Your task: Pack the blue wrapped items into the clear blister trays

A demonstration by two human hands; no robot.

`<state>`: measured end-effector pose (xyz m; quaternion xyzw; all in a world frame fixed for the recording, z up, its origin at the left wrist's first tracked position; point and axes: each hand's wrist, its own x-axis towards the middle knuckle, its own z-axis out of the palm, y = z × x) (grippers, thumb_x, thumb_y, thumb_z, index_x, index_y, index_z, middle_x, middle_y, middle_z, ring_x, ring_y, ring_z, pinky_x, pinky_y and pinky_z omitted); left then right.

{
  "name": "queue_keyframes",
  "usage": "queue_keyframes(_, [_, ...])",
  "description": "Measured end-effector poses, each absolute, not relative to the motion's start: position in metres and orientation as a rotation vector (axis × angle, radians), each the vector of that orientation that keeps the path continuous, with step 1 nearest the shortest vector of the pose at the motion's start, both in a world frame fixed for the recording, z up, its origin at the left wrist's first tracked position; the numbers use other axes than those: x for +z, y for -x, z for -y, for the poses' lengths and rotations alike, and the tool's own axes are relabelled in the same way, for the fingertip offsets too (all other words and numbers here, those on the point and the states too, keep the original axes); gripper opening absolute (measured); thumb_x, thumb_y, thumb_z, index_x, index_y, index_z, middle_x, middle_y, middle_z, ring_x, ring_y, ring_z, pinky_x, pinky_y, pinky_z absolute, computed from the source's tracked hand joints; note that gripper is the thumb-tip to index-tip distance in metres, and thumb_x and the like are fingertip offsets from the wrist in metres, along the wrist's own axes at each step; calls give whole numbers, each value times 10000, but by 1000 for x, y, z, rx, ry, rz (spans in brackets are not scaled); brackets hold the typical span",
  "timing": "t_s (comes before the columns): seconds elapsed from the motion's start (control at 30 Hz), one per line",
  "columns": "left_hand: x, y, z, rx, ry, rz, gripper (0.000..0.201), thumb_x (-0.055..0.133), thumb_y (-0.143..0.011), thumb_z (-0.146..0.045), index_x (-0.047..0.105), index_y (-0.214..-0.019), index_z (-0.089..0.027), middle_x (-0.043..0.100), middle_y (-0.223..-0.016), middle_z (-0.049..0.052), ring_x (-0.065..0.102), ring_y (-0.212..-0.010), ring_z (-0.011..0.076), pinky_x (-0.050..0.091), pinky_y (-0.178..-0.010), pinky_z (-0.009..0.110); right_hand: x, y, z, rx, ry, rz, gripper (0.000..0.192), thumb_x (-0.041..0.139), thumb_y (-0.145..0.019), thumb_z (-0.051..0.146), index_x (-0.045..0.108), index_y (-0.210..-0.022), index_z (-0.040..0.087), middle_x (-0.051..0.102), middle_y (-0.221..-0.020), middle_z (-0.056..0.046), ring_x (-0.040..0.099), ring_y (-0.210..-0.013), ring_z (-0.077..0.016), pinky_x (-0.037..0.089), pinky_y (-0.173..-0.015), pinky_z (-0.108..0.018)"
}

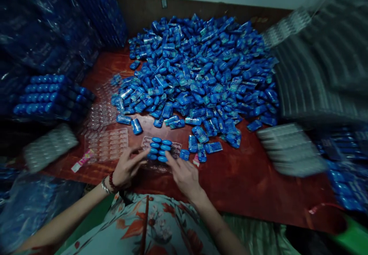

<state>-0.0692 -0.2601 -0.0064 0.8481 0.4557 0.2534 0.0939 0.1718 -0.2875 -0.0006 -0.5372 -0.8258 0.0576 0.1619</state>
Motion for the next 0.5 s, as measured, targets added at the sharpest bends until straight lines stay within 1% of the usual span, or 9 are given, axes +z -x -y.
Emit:
queue_keyframes(0.03, [-6, 73, 253, 785, -2429, -1422, 424, 437, -892, -173, 403, -1307, -256, 492, -1070, 89, 517, -914, 179, 475, -780, 316, -3, -180, 287, 192, 1622, 2275, 394, 401, -925, 226, 459, -1314, 259, 580, -737, -15, 564, -665, -129, 421, -628, -237])
queue_keyframes(0.1, [-5, 81, 233, 731, -2339, -1545, 438, 434, -883, -155, 390, -1315, -214, 477, -1108, 108, 515, -970, 196, 476, -831, 345, -5, -195, 284, 239, 1817, 2174, 392, 426, -913, 305, 461, -1301, 263, 586, -903, -56, 587, -781, -171, 433, -566, -247])
queue_keyframes(0.13, [-6, 85, 221, 638, -2350, -1586, 447, 444, -871, -146, 393, -1313, -190, 469, -1133, 125, 512, -988, 212, 475, -846, 371, -5, -200, 282, 266, 1891, 2178, 397, 450, -898, 343, 465, -1287, 267, 570, -974, -72, 589, -822, -193, 426, -520, -248])
queue_keyframes(0.2, [-9, 89, 198, 405, -2420, -1638, 444, 473, -838, -123, 439, -1279, -155, 449, -1183, 159, 510, -1002, 248, 478, -845, 420, -4, -204, 275, 341, 1974, 2258, 378, 493, -869, 374, 492, -1229, 259, 536, -1034, -88, 595, -830, -211, 396, -451, -241])
queue_keyframes(0.27, [-14, 89, 179, 207, -2475, -1659, 403, 447, -816, -62, 508, -1206, -139, 439, -1212, 175, 510, -1014, 267, 479, -838, 449, -3, -204, 270, 440, 1994, 2330, 290, 505, -860, 359, 528, -1118, 229, 523, -1032, -92, 602, -794, -204, 381, -432, -234])
queue_keyframes(0.33, [-19, 86, 168, 123, -2518, -1625, 374, 401, -800, -8, 564, -1112, -135, 444, -1217, 167, 504, -1040, 267, 472, -860, 463, -3, -204, 269, 562, 1967, 2316, 207, 505, -856, 354, 524, -1004, 211, 523, -1036, -93, 601, -783, -201, 394, -447, -240])
queue_keyframes(0.37, [-20, 84, 166, 121, -2540, -1583, 359, 394, -797, -1, 578, -1076, -132, 452, -1211, 162, 497, -1059, 268, 464, -880, 471, -4, -205, 270, 646, 1931, 2272, 197, 512, -849, 359, 507, -974, 207, 532, -1026, -91, 600, -774, -198, 412, -465, -249])
queue_keyframes(0.43, [-18, 83, 169, 207, -2576, -1501, 293, 423, -816, -48, 585, -1046, -129, 473, -1185, 151, 481, -1093, 276, 440, -921, 492, -5, -210, 277, 855, 1852, 2102, 214, 535, -830, 368, 470, -955, 206, 569, -933, -63, 593, -700, -177, 450, -507, -267])
queue_keyframes(0.5, [-10, 84, 181, 421, -2553, -1477, 248, 464, -849, -148, 572, -1071, -123, 487, -1173, 152, 476, -1110, 278, 429, -947, 491, -5, -215, 287, 1001, 1813, 1853, 239, 545, -822, 372, 454, -971, 209, 596, -830, -29, 589, -637, -157, 487, -555, -277])
